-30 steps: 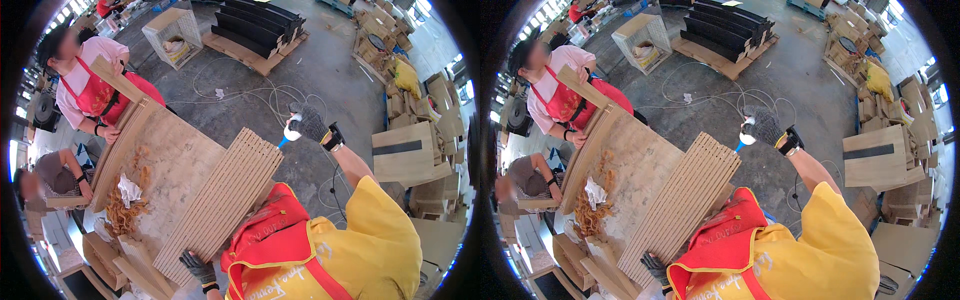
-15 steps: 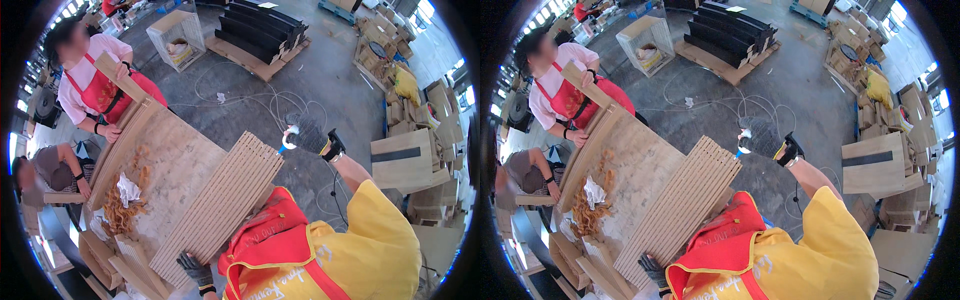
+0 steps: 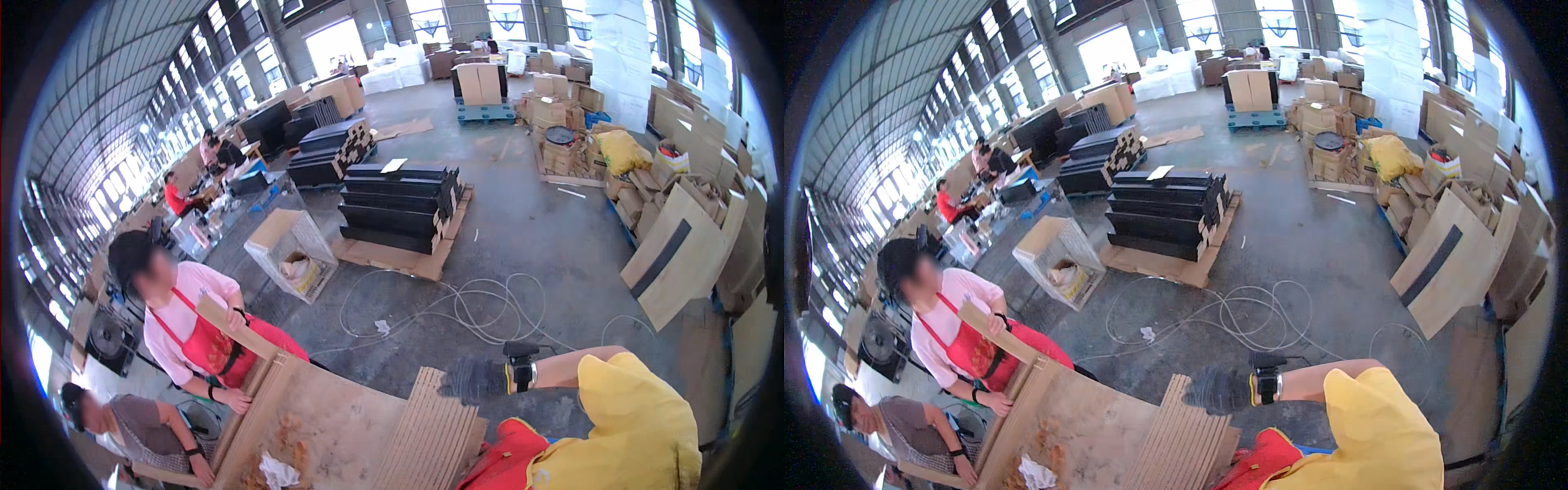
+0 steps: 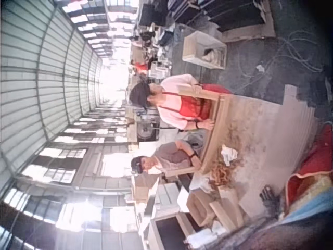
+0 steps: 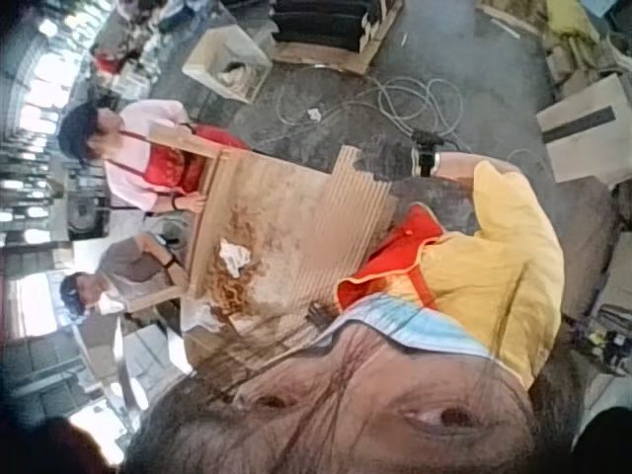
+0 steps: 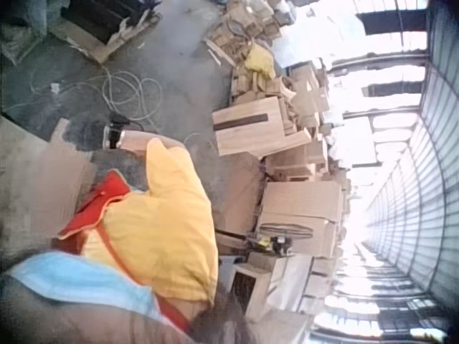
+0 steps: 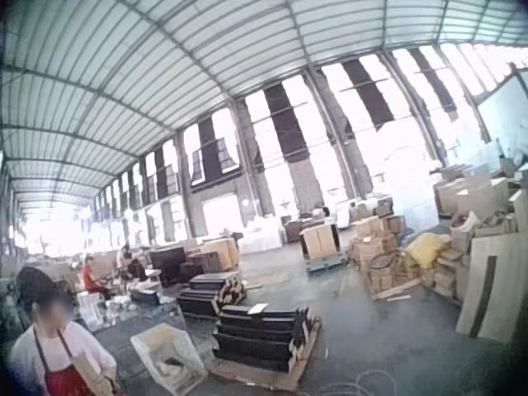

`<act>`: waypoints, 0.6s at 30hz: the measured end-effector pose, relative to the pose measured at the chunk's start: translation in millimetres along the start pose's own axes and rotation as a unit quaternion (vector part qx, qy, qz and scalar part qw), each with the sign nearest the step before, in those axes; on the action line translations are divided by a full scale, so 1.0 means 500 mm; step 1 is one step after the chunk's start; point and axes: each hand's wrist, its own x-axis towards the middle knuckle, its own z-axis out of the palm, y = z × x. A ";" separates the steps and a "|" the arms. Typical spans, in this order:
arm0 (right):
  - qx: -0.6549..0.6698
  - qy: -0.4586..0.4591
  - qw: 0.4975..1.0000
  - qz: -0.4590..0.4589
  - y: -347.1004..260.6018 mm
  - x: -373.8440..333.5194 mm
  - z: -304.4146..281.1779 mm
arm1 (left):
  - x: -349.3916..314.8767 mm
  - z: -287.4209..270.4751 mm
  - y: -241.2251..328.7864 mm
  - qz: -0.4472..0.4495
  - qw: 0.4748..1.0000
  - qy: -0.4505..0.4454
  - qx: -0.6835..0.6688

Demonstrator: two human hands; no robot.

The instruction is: The recorder is applying wood glue to horizontal slats on a furniture panel and then cleaning the panel.

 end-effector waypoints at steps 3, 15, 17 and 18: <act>-0.075 -0.226 0.971 -0.022 -0.063 0.048 -0.001 | 0.105 -0.090 0.048 -0.014 1.000 -0.001 -0.010; 0.115 0.036 0.987 0.103 -0.157 0.110 -0.102 | 0.103 -0.161 0.088 -0.046 0.993 -0.032 -0.101; 0.211 0.063 0.950 0.221 -0.179 0.123 -0.091 | 0.115 -0.189 0.094 -0.052 0.993 -0.065 -0.084; 0.295 0.089 0.888 0.343 -0.194 0.131 -0.080 | 0.110 -0.190 0.089 -0.047 0.992 -0.098 -0.069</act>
